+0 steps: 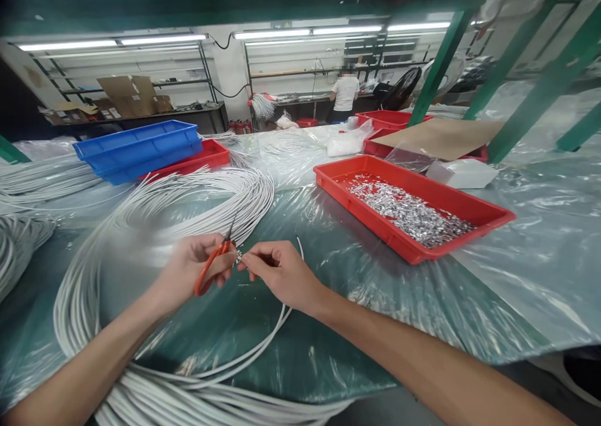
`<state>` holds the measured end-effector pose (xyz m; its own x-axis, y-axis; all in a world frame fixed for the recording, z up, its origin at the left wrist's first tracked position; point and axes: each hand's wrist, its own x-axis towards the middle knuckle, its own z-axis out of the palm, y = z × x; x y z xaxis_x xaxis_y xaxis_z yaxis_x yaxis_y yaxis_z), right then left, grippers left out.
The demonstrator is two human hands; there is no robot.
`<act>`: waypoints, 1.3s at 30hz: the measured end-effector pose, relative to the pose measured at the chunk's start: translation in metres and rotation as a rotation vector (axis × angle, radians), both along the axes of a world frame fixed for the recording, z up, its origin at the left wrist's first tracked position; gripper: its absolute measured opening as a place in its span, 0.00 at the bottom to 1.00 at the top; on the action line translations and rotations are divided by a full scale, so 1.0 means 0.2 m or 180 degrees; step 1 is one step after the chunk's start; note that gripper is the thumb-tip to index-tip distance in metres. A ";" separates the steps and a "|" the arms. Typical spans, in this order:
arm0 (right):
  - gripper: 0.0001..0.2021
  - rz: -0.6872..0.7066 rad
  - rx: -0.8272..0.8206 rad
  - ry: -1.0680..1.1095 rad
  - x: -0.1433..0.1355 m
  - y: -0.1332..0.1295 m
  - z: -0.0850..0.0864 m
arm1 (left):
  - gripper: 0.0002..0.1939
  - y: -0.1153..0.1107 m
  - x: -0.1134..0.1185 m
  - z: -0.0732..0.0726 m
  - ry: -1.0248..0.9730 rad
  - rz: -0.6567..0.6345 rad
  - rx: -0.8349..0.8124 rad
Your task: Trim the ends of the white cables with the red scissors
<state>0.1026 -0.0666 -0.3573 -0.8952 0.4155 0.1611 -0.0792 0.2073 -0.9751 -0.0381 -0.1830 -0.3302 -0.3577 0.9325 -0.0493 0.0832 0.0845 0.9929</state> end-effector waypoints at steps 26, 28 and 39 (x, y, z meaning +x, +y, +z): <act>0.18 -0.0515 0.0783 0.0132 -0.01 0.01 -0.05 | 0.11 0.02 -0.03 -0.01 -0.0142 0.0198 -0.0071; 0.18 -0.0498 0.0766 0.0120 -0.01 0.01 -0.05 | 0.12 0.02 -0.05 -0.02 -0.0084 0.0332 -0.0133; 0.18 -0.0728 0.0630 0.0295 -0.02 0.05 -0.09 | 0.12 0.04 -0.09 -0.02 0.0050 0.0749 -0.0159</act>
